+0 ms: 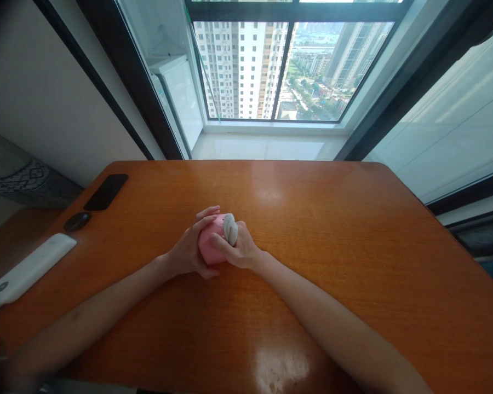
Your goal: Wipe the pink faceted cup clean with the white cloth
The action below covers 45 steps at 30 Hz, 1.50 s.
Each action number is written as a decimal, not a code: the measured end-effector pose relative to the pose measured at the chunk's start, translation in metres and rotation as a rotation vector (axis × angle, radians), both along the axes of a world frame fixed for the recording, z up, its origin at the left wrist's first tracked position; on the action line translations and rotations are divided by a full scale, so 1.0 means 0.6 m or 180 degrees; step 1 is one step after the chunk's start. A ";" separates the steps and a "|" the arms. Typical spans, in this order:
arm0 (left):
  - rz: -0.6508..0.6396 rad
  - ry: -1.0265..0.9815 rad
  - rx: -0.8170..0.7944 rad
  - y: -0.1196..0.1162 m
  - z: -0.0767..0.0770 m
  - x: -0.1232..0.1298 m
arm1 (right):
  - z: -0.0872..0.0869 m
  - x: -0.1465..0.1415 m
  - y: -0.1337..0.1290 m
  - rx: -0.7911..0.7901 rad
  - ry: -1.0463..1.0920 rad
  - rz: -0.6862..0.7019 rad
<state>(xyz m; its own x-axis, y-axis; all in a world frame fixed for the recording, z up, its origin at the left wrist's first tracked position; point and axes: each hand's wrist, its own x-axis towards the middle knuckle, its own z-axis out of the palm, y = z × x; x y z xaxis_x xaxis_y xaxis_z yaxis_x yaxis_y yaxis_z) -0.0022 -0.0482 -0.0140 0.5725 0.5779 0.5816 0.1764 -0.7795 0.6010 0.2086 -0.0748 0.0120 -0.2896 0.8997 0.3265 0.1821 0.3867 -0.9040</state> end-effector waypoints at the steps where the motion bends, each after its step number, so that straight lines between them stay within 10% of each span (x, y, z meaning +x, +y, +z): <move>1: -0.0005 0.0053 0.0013 0.000 0.000 0.001 | 0.000 0.000 0.000 -0.0033 0.0036 -0.0002; 10: 0.0157 0.0012 -0.0010 -0.008 0.028 0.010 | -0.007 -0.001 0.005 0.0005 0.0273 -0.0062; 19: 0.0243 -0.0188 -0.1668 -0.016 0.036 0.016 | -0.008 -0.006 0.001 -0.0083 0.0099 0.0057; 34: 0.0395 0.0584 0.0546 0.000 0.012 -0.006 | -0.009 -0.002 0.008 -0.0376 0.0368 0.0039; 45: 0.0432 0.0193 -0.0398 -0.016 0.032 0.009 | -0.009 -0.002 0.006 -0.0130 0.0294 -0.0046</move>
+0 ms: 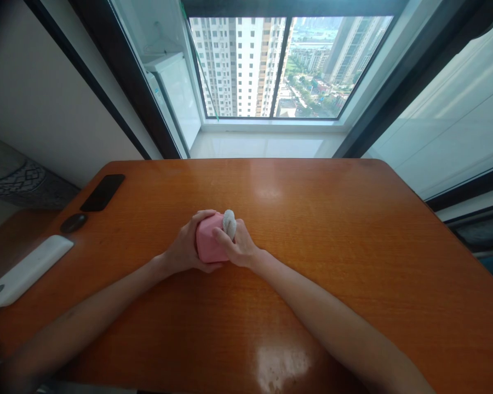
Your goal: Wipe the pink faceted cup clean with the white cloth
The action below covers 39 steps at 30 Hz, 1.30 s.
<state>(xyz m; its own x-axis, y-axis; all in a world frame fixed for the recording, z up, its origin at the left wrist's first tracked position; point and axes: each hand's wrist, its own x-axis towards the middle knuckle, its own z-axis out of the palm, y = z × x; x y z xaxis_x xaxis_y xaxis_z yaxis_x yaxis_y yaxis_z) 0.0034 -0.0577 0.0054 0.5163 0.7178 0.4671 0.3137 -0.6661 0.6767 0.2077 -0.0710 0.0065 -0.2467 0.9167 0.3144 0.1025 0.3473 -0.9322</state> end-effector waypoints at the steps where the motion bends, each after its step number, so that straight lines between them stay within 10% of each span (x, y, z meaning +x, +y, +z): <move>1: 0.0027 0.0002 -0.0286 -0.003 0.003 0.001 | 0.000 0.000 0.000 0.0050 -0.0044 0.0006; 8: -0.0158 -0.0159 -0.1157 -0.008 0.005 0.002 | 0.002 0.001 0.000 0.0232 -0.0167 0.0092; 19: -0.0037 0.0631 0.1013 0.013 -0.013 -0.016 | 0.002 0.000 0.002 -0.0171 0.0050 0.0053; 32: -0.0201 -0.0299 -0.1046 0.000 0.006 0.001 | 0.003 0.004 -0.004 0.0418 -0.0428 0.0108; 39: -0.0244 -0.0363 -0.0665 0.000 -0.017 -0.003 | 0.002 0.004 -0.005 0.0387 -0.0432 0.0115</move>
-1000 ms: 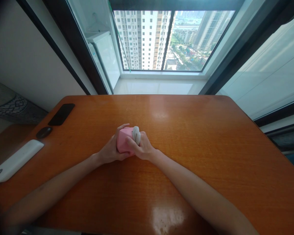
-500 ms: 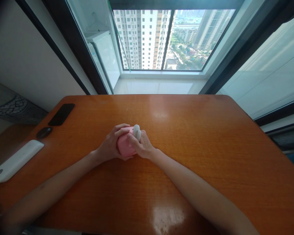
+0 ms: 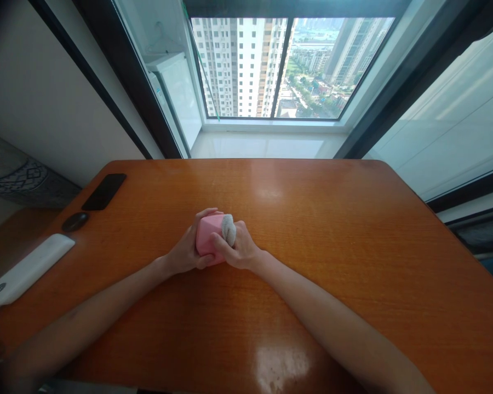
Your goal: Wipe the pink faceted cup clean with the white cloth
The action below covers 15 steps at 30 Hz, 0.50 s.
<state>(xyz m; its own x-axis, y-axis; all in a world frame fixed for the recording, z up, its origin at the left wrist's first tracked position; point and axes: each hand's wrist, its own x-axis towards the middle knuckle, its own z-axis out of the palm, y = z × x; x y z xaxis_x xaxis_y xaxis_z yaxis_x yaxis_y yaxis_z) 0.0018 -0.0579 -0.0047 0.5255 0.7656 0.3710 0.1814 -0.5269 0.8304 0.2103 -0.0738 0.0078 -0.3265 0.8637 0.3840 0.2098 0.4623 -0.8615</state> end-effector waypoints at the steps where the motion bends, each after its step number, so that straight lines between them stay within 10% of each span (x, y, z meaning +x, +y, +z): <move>1: 0.0029 -0.0037 0.0267 0.002 -0.003 -0.001 | -0.001 0.000 0.000 -0.0063 0.0042 -0.0031; 6: -0.0042 0.0494 0.1413 0.011 -0.005 -0.011 | -0.008 -0.002 -0.001 -0.0344 0.0297 -0.0126; 15: 0.0047 0.0908 0.1450 0.014 0.010 -0.014 | -0.005 0.000 0.000 -0.0334 0.0290 -0.0113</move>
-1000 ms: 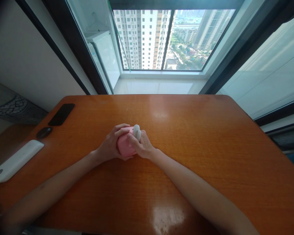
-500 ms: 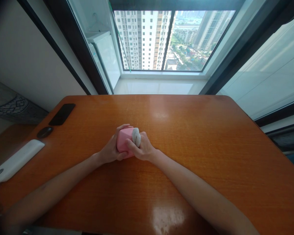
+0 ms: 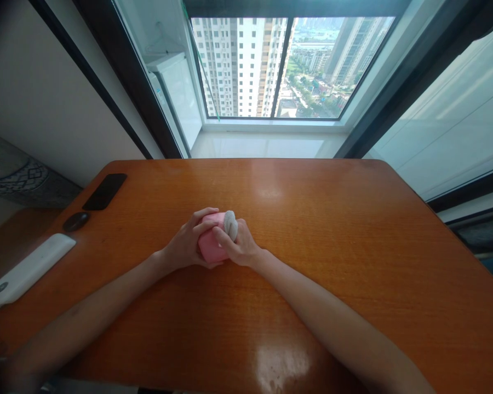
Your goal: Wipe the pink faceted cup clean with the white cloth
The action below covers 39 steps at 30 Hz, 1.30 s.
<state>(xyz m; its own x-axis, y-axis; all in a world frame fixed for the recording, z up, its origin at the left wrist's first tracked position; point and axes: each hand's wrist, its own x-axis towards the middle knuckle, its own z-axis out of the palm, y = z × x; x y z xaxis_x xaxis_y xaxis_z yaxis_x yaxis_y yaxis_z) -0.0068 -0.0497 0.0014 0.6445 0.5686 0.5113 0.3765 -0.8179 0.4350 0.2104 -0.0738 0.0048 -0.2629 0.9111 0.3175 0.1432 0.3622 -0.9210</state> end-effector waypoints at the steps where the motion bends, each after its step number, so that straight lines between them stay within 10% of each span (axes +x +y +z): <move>1: 0.0003 0.0001 -0.0026 0.000 0.000 0.000 | -0.001 0.000 0.000 0.0025 -0.0015 0.0003; 32: -0.0191 -0.0724 -0.0485 -0.001 0.012 0.016 | 0.004 -0.003 0.002 0.0094 0.0086 -0.0005; 39: -0.0004 -0.0720 -0.1241 -0.006 0.019 0.017 | 0.006 -0.004 0.002 0.0048 -0.0022 -0.0047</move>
